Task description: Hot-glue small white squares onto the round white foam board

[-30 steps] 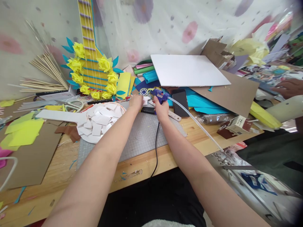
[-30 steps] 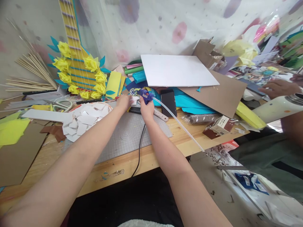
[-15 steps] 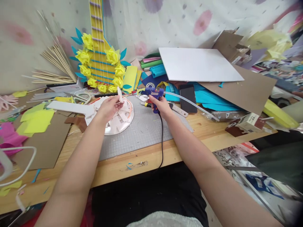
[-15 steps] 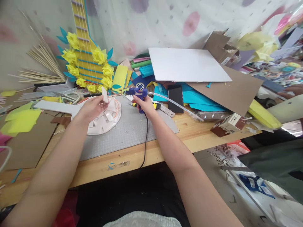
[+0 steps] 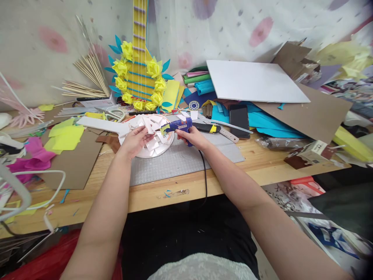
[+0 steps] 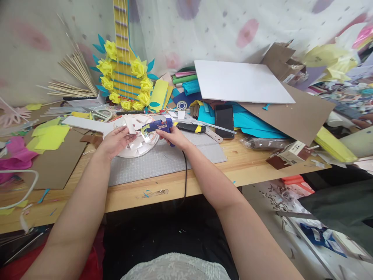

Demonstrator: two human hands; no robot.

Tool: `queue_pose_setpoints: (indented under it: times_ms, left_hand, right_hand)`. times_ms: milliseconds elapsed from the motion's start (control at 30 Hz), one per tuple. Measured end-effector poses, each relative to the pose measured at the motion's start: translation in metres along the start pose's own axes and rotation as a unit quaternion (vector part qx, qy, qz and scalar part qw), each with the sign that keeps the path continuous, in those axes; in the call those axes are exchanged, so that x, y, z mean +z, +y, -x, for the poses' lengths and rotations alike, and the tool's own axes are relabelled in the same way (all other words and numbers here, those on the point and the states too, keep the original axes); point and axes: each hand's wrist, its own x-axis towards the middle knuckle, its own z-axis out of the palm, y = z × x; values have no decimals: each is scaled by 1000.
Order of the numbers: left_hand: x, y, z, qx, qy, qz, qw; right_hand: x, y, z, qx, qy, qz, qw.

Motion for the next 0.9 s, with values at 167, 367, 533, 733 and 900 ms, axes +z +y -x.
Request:
queue_pose_setpoints:
  times_ms: [167, 367, 533, 733, 900]
  left_hand:
    - [3, -1, 1, -26, 1, 5, 1000]
    - [0, -4, -1, -26, -3, 14, 1000]
    - [-4, -4, -2, -23, -18, 14, 999]
    - [-4, -3, -1, -31, -26, 12, 999]
    - [-5, -4, -2, -23, -36, -15, 999]
  right_hand:
    - [4, 3, -2, 0, -1, 27, 1000]
    - [9, -1, -3, 0, -11, 33, 999]
    - [9, 2, -5, 14, -13, 41, 999]
    - [5, 4, -4, 27, -3, 65, 998]
    - [3, 6, -5, 24, 18, 63, 998]
